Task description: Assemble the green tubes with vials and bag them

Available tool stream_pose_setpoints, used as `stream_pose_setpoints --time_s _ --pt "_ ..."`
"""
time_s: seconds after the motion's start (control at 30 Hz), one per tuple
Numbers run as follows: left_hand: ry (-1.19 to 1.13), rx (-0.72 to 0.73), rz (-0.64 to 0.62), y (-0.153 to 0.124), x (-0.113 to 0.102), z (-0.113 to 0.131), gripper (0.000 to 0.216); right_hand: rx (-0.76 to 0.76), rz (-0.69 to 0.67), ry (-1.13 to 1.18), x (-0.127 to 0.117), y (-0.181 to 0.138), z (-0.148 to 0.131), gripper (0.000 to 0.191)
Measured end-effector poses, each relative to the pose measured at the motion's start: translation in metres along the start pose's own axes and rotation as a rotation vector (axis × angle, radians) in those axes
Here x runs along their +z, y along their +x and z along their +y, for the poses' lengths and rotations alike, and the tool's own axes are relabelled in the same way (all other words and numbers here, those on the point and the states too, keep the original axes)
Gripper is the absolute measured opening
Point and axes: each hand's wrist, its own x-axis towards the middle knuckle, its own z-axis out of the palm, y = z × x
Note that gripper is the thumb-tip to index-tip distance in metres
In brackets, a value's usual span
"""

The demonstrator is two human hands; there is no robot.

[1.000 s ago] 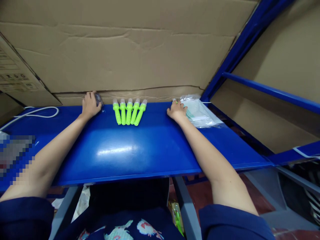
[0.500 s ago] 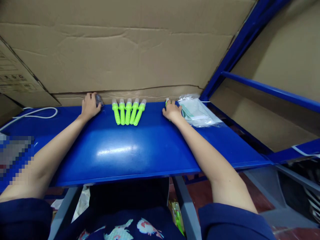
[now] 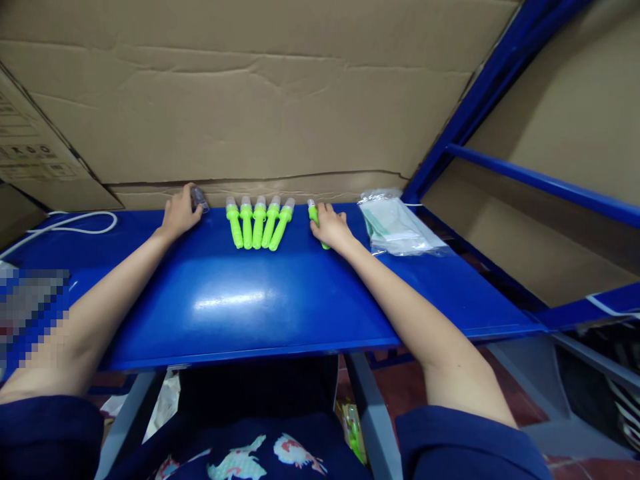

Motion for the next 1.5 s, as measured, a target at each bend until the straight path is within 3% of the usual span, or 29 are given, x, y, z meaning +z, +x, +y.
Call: stream_pose_setpoints --time_s 0.6,1.5 --pt "-0.028 0.022 -0.022 -0.005 0.003 -0.002 0.068 -0.020 -0.040 -0.029 0.002 0.001 -0.002 0.061" --pt "-0.035 0.046 -0.015 -0.011 0.005 -0.006 0.071 -0.033 -0.045 -0.023 0.003 0.001 -0.003 0.056"
